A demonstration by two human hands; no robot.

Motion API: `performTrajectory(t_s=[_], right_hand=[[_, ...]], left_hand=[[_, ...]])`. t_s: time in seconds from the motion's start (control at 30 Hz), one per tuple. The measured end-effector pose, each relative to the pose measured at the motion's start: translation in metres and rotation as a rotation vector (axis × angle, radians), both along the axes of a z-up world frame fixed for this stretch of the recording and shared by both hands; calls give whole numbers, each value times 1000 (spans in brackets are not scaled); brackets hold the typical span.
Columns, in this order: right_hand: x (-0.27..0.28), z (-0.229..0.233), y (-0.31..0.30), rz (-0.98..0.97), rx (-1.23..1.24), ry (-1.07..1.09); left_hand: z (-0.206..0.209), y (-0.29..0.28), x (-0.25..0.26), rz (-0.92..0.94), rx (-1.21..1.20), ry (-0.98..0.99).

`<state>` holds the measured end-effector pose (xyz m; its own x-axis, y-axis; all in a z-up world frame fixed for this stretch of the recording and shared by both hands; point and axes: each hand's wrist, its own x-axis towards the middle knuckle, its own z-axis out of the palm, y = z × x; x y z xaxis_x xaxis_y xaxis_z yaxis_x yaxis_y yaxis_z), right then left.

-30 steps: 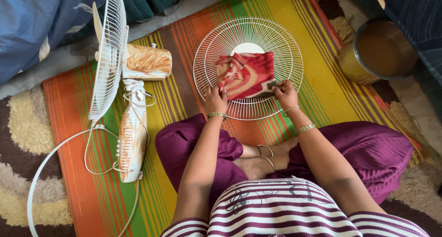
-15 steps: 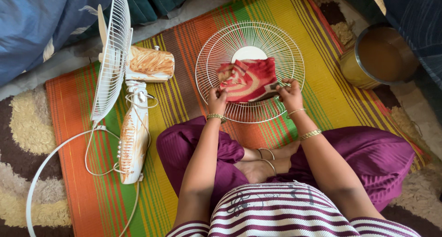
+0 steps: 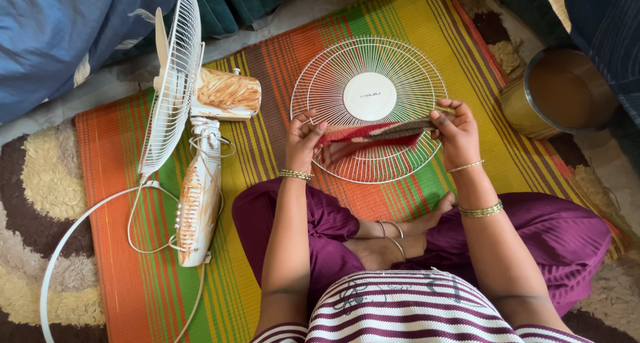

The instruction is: The person cleans the front grill of a disassembled table fan with a cloth, wiping the center and the circular wires.

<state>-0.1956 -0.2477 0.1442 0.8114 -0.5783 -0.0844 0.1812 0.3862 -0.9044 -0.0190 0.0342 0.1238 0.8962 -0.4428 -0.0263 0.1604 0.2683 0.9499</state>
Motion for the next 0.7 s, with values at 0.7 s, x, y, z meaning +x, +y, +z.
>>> performTrajectory(t_s=[0.7], right_hand=[[10, -152, -18, -13, -734, 630]], left_hand=[[-107, -21, -1, -195, 1084, -822]])
